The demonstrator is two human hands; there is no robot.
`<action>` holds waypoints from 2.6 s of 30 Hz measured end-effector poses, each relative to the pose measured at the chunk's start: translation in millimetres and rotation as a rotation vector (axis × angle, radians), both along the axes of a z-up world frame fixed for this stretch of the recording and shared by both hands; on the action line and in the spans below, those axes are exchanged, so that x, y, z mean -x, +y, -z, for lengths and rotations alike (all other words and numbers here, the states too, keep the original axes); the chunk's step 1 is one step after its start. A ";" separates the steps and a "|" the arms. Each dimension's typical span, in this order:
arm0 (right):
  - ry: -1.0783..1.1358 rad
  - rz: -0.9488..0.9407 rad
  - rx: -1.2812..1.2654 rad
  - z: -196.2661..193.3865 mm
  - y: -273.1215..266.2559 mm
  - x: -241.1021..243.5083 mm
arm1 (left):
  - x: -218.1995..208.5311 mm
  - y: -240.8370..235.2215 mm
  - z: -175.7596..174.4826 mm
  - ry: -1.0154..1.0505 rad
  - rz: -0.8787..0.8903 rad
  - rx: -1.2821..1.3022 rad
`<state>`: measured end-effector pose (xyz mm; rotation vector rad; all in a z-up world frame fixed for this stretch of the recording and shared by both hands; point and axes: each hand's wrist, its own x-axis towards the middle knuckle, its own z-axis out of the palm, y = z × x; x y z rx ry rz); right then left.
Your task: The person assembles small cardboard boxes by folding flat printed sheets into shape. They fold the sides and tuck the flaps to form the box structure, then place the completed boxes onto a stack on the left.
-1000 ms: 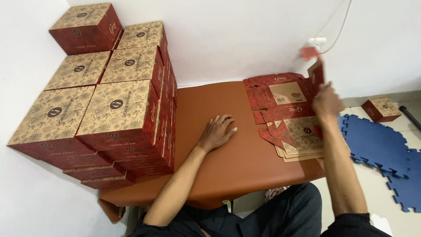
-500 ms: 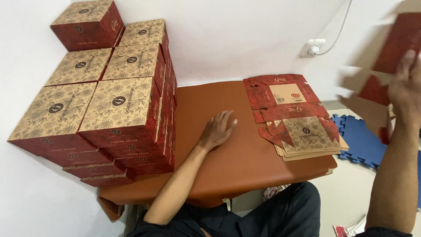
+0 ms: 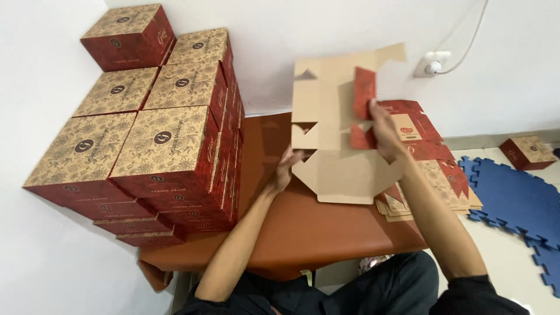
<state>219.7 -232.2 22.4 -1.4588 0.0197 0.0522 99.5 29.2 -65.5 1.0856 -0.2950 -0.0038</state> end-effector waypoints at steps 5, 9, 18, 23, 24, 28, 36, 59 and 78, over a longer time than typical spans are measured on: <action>0.066 -0.154 0.152 12.9 36.0 -4.1 | -20.8 15.3 30.3 0.145 -0.237 -0.352; -0.011 -0.327 0.772 2.3 35.4 13.5 | -37.9 29.6 52.4 0.164 -0.505 -0.646; -0.357 -0.312 1.040 57.1 8.9 22.4 | 13.8 15.8 -30.0 0.162 -0.784 -0.969; -0.557 -0.355 0.702 44.9 21.3 50.4 | -0.2 16.4 -13.4 -0.018 -0.977 -0.803; -0.552 -0.479 0.670 38.4 23.2 57.4 | -1.0 14.8 -11.9 -0.069 -0.915 -0.813; -0.565 -0.667 0.690 22.7 27.5 71.8 | 32.6 15.2 -51.1 -0.164 -0.454 -1.132; -0.948 -0.698 0.936 51.9 43.5 72.1 | 18.3 30.9 -22.3 -0.153 -0.328 -1.320; -0.925 -0.420 1.144 77.9 26.1 47.0 | 7.1 44.0 -5.2 -0.289 -0.430 -1.621; -1.153 -0.340 1.423 78.6 10.9 41.7 | 18.4 9.1 -17.4 -0.115 -0.262 -1.573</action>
